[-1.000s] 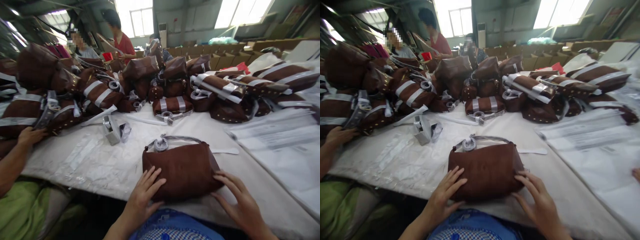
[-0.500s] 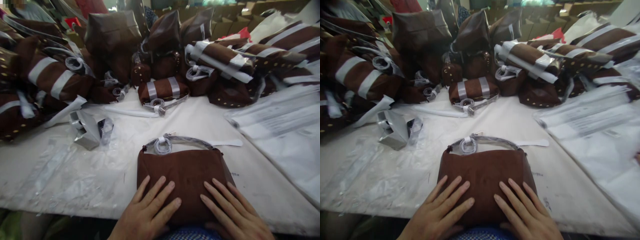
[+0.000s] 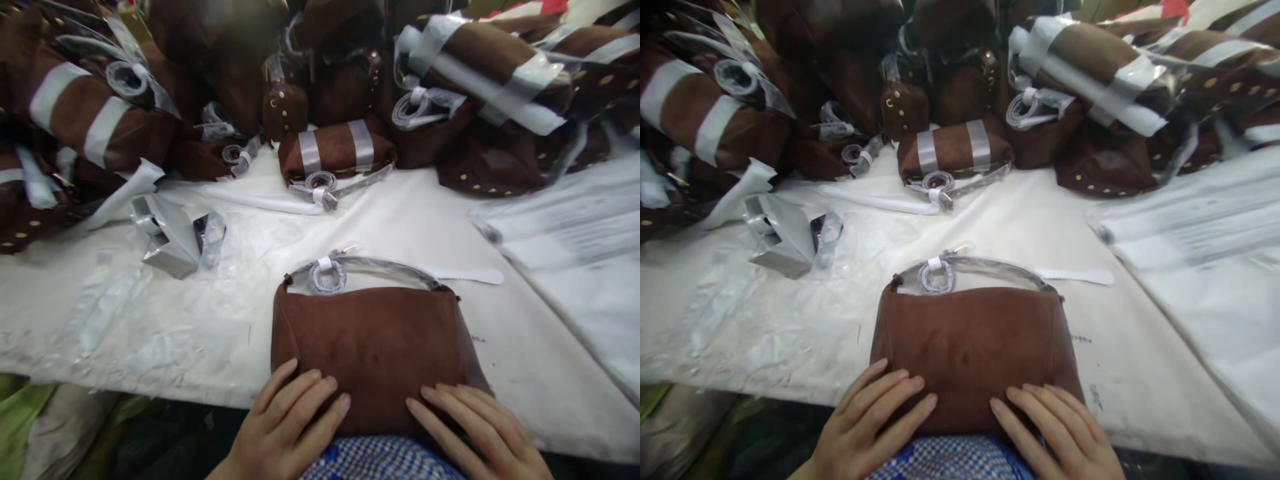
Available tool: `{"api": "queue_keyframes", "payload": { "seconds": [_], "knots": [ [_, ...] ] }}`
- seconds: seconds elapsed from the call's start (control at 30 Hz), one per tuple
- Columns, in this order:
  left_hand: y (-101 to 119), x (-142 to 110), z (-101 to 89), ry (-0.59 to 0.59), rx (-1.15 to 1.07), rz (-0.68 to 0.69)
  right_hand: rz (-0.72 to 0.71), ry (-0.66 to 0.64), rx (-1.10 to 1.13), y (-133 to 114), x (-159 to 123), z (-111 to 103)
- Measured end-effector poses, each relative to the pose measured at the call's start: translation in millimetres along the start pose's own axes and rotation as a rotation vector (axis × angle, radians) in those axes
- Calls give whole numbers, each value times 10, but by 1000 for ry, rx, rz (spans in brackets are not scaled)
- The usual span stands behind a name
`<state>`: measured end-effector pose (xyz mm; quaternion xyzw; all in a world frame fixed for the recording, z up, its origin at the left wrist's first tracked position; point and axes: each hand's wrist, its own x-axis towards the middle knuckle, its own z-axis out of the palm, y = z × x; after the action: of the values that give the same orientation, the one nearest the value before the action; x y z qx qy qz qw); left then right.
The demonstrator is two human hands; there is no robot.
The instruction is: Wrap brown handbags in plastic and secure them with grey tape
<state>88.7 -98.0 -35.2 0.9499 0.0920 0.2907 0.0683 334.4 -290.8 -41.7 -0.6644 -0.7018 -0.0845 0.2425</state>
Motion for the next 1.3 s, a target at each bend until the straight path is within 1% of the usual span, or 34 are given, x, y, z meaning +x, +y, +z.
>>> {"api": "queue_keyframes", "payload": {
  "seconds": [0.07, 0.17, 0.3, 0.43, 0.6, 0.73, 0.93, 1.03, 1.1, 1.17, 1.23, 1.3],
  "knots": [
    [45, 20, -47, -12, 20, -9, 23, -1, -4, -23, 7, -26],
    [130, 1, -69, -38, 64, 5, -6, -18, -18, -47, 7, -51],
    [250, -45, -47, -66, 117, 1, -53, 0, -35, -55, 18, -61],
    [311, -106, 17, -52, 185, -6, -115, 1, -53, -45, -11, -18],
    [279, -208, 132, 2, 210, 24, -158, 15, -112, -6, -111, 110],
    [224, -258, 219, 70, 192, 76, -179, 110, -138, 18, -146, 229],
    [117, -333, 378, 178, 105, 177, -242, 226, -109, 26, -161, 415],
    [107, -394, 355, 177, 71, 163, -228, 194, -115, 19, -137, 376],
    [122, -453, 284, 123, 79, 128, -230, 143, -125, 26, -129, 291],
    [139, -523, 206, 77, 114, 85, -264, 105, -147, 50, -154, 198],
    [144, -588, 152, 76, 149, 51, -274, 95, -185, 92, -216, 133],
    [128, -633, 128, 106, 164, 38, -234, 91, -224, 147, -293, 105]
  ]
}}
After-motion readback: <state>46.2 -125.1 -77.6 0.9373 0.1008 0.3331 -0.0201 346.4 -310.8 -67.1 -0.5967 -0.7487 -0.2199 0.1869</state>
